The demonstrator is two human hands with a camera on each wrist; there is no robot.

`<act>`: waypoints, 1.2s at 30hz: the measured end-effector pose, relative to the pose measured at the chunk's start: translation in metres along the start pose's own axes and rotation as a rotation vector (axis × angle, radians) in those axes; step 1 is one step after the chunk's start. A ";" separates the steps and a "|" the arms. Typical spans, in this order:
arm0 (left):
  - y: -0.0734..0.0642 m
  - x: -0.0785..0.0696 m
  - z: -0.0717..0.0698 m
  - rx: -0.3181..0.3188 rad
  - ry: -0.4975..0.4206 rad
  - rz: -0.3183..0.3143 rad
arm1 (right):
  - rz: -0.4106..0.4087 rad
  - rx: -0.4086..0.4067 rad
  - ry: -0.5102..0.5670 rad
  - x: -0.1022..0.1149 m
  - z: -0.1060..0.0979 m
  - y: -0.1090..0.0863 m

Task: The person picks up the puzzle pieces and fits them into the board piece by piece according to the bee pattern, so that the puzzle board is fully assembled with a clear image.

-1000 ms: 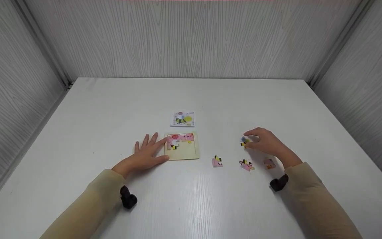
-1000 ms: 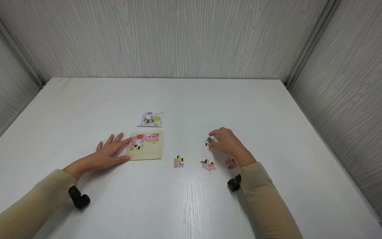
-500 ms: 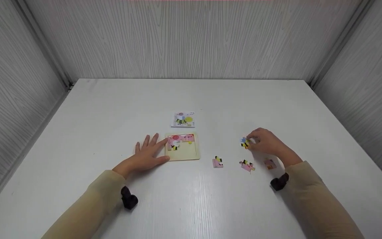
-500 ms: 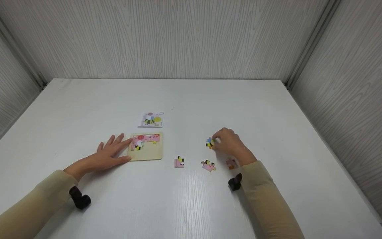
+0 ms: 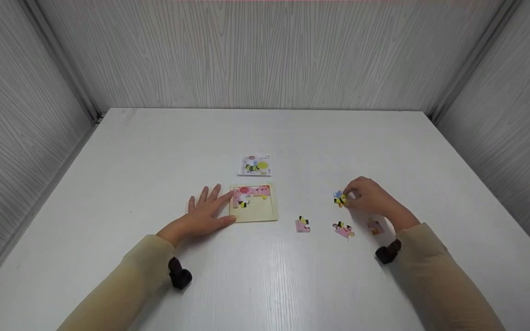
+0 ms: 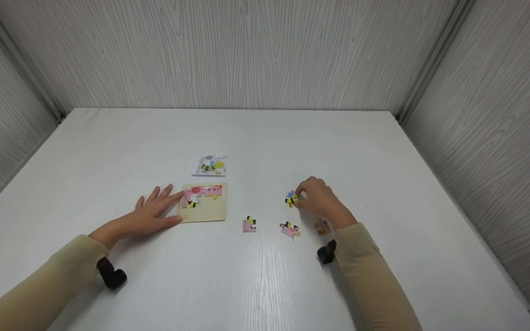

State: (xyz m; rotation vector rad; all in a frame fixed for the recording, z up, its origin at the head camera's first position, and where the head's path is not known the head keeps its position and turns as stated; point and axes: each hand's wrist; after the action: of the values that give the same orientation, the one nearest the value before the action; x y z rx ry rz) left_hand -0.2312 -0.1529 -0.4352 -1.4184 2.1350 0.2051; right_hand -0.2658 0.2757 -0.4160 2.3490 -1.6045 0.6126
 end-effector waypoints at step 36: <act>0.001 -0.001 0.001 0.020 0.025 -0.033 | -0.131 -0.014 0.153 0.060 0.017 0.017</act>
State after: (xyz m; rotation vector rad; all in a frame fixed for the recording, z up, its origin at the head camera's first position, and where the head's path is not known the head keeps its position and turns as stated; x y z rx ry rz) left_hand -0.2319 -0.1514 -0.4355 -1.4502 2.1265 0.1537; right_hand -0.2590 0.2129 -0.4040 2.3128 -1.3741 0.7296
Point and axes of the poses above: each hand's wrist, its own y-axis towards the middle knuckle, its own z-axis out of the palm, x = y × z, and after that the axes turned 2 degrees about -z, right-handed
